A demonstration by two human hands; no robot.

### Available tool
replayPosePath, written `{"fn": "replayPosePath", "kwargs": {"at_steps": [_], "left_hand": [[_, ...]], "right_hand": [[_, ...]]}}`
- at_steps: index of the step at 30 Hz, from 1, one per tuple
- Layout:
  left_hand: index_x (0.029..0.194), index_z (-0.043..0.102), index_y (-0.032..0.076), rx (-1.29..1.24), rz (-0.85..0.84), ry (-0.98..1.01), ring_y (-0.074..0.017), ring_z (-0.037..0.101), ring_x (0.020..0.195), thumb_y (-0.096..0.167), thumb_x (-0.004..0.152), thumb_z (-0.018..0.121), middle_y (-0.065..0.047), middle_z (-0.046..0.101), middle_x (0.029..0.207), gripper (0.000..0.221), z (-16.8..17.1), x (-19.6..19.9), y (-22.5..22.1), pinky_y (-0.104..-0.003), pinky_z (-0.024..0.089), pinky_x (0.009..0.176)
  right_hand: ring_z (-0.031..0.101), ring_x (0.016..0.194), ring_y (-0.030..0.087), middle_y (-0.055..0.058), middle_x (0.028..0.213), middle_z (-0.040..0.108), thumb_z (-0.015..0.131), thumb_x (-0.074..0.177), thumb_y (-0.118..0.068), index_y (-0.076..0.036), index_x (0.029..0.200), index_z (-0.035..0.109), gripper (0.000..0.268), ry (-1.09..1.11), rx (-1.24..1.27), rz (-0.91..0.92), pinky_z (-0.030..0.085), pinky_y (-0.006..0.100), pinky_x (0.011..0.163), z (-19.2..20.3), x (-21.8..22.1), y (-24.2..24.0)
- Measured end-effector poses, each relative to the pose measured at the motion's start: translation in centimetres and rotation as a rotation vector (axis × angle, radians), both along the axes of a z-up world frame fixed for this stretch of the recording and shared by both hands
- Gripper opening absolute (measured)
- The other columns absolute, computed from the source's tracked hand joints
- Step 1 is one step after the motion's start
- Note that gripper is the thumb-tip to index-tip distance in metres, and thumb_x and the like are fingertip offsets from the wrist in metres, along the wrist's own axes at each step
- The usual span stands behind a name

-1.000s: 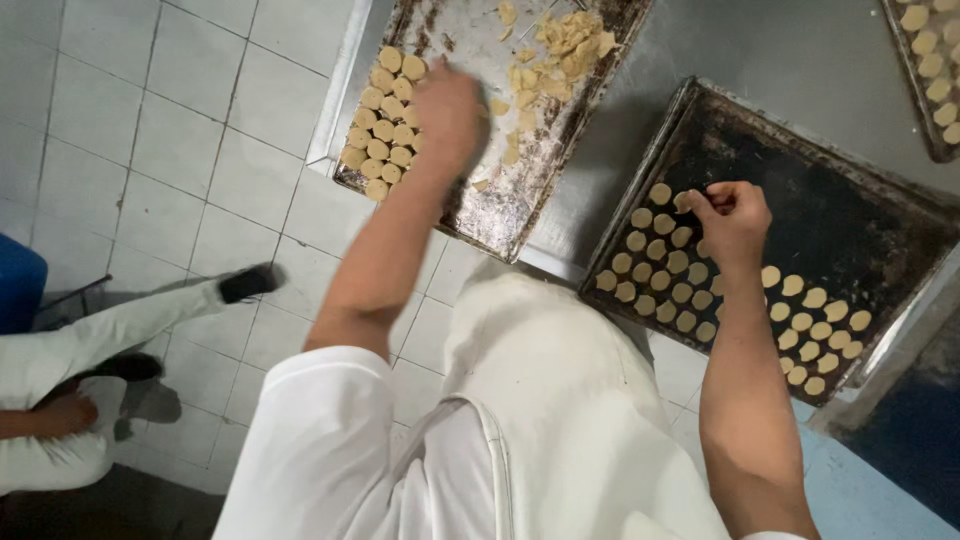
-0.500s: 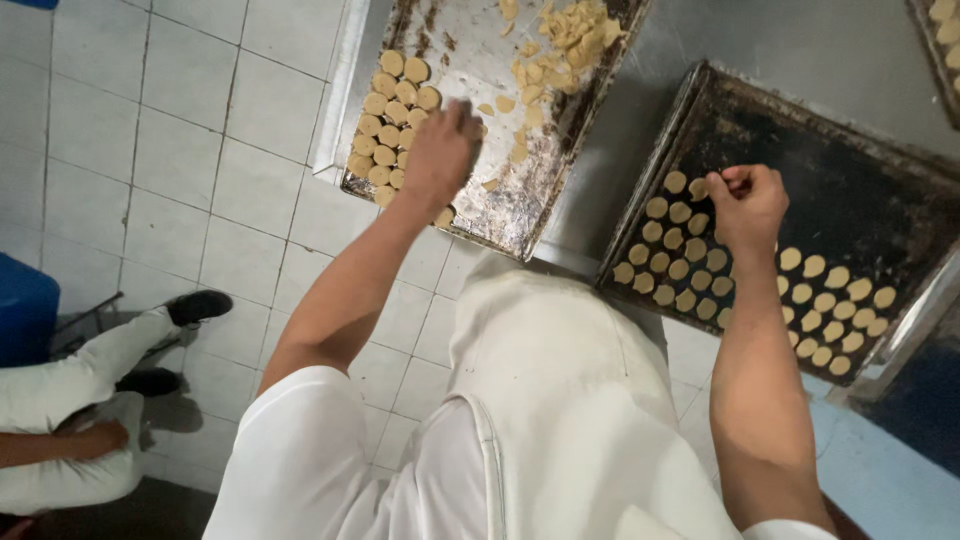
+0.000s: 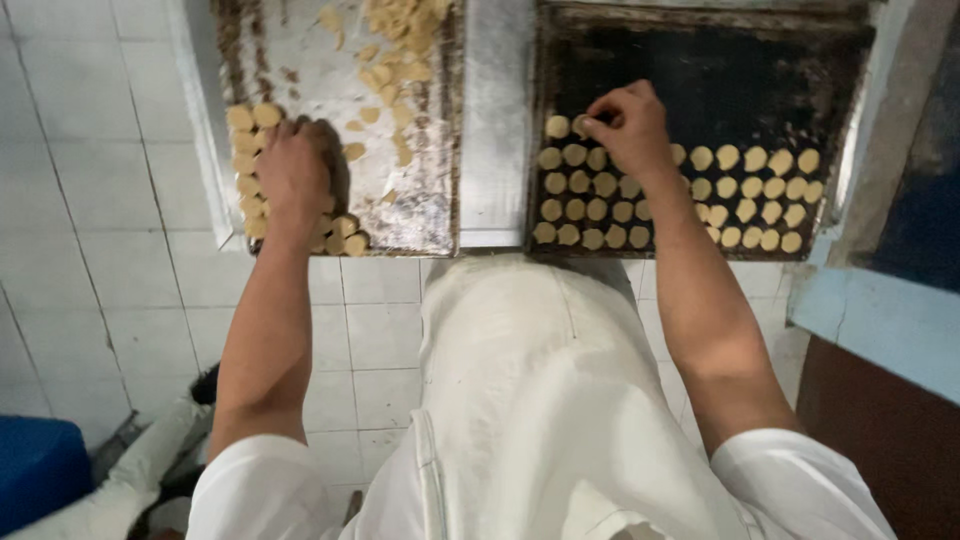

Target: The person picks up dough pieces from one tray and places them into rows on another tray by hand.

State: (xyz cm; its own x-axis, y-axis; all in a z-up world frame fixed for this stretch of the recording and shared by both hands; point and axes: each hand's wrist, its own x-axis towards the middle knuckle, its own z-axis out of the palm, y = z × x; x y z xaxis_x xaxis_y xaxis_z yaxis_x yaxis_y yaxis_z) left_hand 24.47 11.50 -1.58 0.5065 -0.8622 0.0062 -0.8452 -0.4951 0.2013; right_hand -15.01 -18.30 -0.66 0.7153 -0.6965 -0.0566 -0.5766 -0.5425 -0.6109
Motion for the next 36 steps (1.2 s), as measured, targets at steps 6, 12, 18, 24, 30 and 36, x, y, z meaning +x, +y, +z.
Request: {"fn": "replayPosePath", "kwargs": {"at_steps": [6, 12, 18, 24, 30, 36], "left_hand": [[0.121, 0.073, 0.005, -0.38, 0.395, 1.057, -0.0216, 0.072, 0.1, -0.01, 0.077, 0.075, -0.009, 0.075, 0.113, 0.047, 2.1, -7.9, -6.9, -0.033, 0.063, 0.084], [0.119, 0.073, 0.003, -0.455, 0.182, 1.546, -0.0142, 0.071, 0.102, -0.002, 0.086, 0.082, -0.007, 0.075, 0.113, 0.035, 3.5, -20.4, -15.3, -0.027, 0.061, 0.088], [0.119, 0.072, 0.001, -0.361, 0.224, 1.508, -0.013, 0.073, 0.094, -0.001, 0.085, 0.079, -0.008, 0.076, 0.108, 0.035, 5.9, -23.4, -17.5, -0.025, 0.061, 0.083], [0.117, 0.072, -0.001, -0.287, 0.383, 1.598, -0.0142, 0.076, 0.087, 0.001, 0.083, 0.077, -0.01, 0.077, 0.105, 0.035, 5.2, -24.7, -19.0, -0.026, 0.066, 0.079], [0.12, 0.071, 0.0, -0.298, 0.333, 1.54, -0.0131, 0.073, 0.088, -0.001, 0.084, 0.077, -0.01, 0.077, 0.107, 0.036, 4.4, -24.0, -18.9, -0.025, 0.059, 0.073], [0.118, 0.072, -0.002, -0.32, 0.312, 1.523, -0.0141, 0.072, 0.088, -0.001, 0.086, 0.078, -0.011, 0.076, 0.106, 0.032, 3.6, -25.0, -19.5, -0.025, 0.061, 0.078]], "right_hand": [[0.062, 0.086, 0.023, 0.011, 0.11, 0.057, 0.08, 0.1, -0.022, -0.005, 0.106, 0.073, 0.02, -0.029, 0.128, -0.031, 0.06, 0.037, 0.077, 3.0, 1.1, 0.6], [0.064, 0.091, 0.015, 0.009, 0.112, 0.061, 0.08, 0.096, -0.017, -0.001, 0.103, 0.075, 0.019, -0.297, 0.422, 0.122, 0.056, 0.03, 0.078, 6.2, 1.9, 0.6], [0.064, 0.098, 0.017, 0.008, 0.112, 0.065, 0.077, 0.098, -0.009, 0.002, 0.097, 0.075, 0.012, -0.346, 0.469, 0.186, 0.055, 0.031, 0.084, 6.3, -0.1, -1.0], [0.064, 0.099, 0.018, 0.008, 0.112, 0.065, 0.077, 0.098, -0.009, 0.001, 0.096, 0.075, 0.01, -0.312, 0.402, 0.109, 0.055, 0.031, 0.082, 3.4, -1.6, -1.4], [0.064, 0.099, 0.02, 0.011, 0.113, 0.061, 0.083, 0.093, -0.014, 0.0, 0.091, 0.074, 0.017, -0.153, 0.113, -0.003, 0.057, 0.031, 0.083, 2.2, -3.5, -2.1], [0.064, 0.099, 0.018, 0.007, 0.119, 0.063, 0.079, 0.098, -0.016, -0.001, 0.096, 0.073, 0.016, -0.25, 0.249, 0.086, 0.056, 0.031, 0.084, 2.2, -3.2, -1.6]]}}
